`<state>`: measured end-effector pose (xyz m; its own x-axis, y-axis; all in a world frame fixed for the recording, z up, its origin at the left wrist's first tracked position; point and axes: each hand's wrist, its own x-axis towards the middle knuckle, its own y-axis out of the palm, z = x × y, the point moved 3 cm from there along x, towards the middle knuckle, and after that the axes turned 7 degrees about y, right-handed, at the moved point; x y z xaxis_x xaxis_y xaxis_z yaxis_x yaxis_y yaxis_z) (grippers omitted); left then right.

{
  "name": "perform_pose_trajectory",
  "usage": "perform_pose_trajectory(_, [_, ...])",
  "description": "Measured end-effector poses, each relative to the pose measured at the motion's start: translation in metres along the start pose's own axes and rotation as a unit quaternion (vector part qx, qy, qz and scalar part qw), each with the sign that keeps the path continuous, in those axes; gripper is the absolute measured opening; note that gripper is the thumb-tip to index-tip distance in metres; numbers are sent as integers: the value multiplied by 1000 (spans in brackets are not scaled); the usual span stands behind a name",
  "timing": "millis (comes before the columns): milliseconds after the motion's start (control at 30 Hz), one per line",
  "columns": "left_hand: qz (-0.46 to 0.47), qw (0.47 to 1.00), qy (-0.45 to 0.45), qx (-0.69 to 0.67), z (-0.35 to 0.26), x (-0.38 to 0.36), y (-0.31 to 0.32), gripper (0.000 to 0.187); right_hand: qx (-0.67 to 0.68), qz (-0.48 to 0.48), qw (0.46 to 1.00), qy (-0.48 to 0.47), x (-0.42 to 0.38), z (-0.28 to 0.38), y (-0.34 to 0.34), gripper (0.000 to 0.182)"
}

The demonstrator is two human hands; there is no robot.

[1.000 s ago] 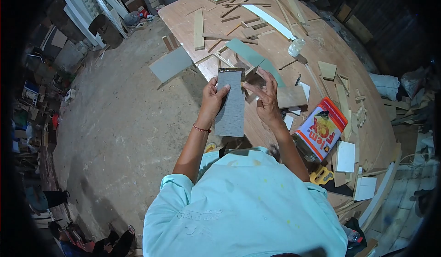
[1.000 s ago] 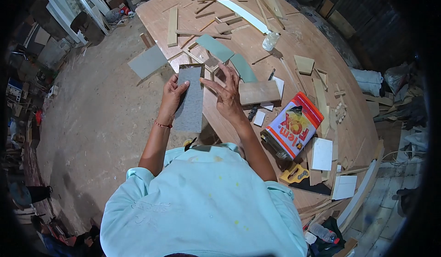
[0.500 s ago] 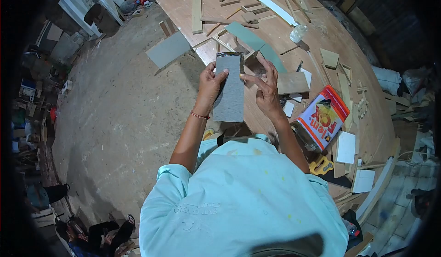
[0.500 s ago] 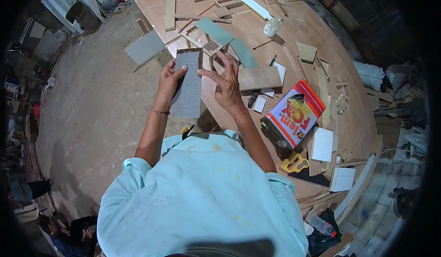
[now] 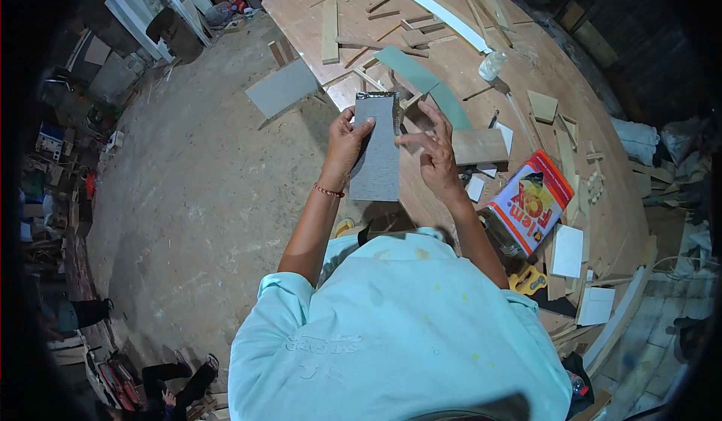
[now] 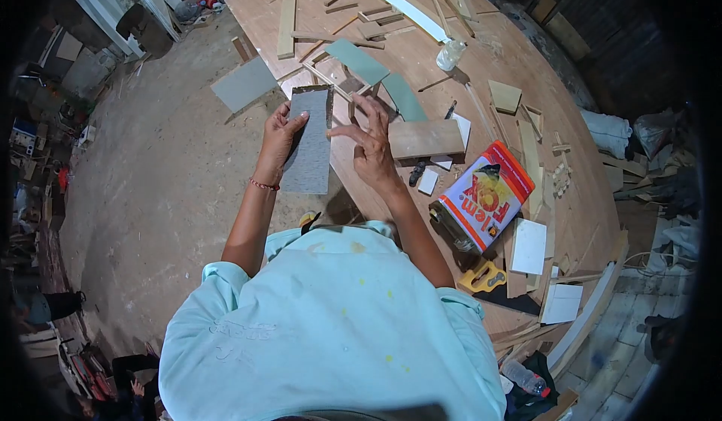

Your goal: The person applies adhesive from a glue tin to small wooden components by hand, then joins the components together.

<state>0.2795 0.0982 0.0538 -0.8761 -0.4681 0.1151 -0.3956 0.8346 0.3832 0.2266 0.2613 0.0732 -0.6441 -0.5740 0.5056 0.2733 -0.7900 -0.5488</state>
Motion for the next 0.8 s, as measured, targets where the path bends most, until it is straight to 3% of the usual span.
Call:
perform_pose_trajectory(333, [38,999,-5,21,-3,-2,10,30,78,-55,993,71,23,-25,-4,59])
perform_pose_trajectory(400, [54,998,-4,42,-5,-3,11,31,217,-21,970,110,27,-30,-2,60])
perform_pose_trajectory(800, [78,995,-11,64,0,6,10,28,100,28,993,60,28,-41,8,58])
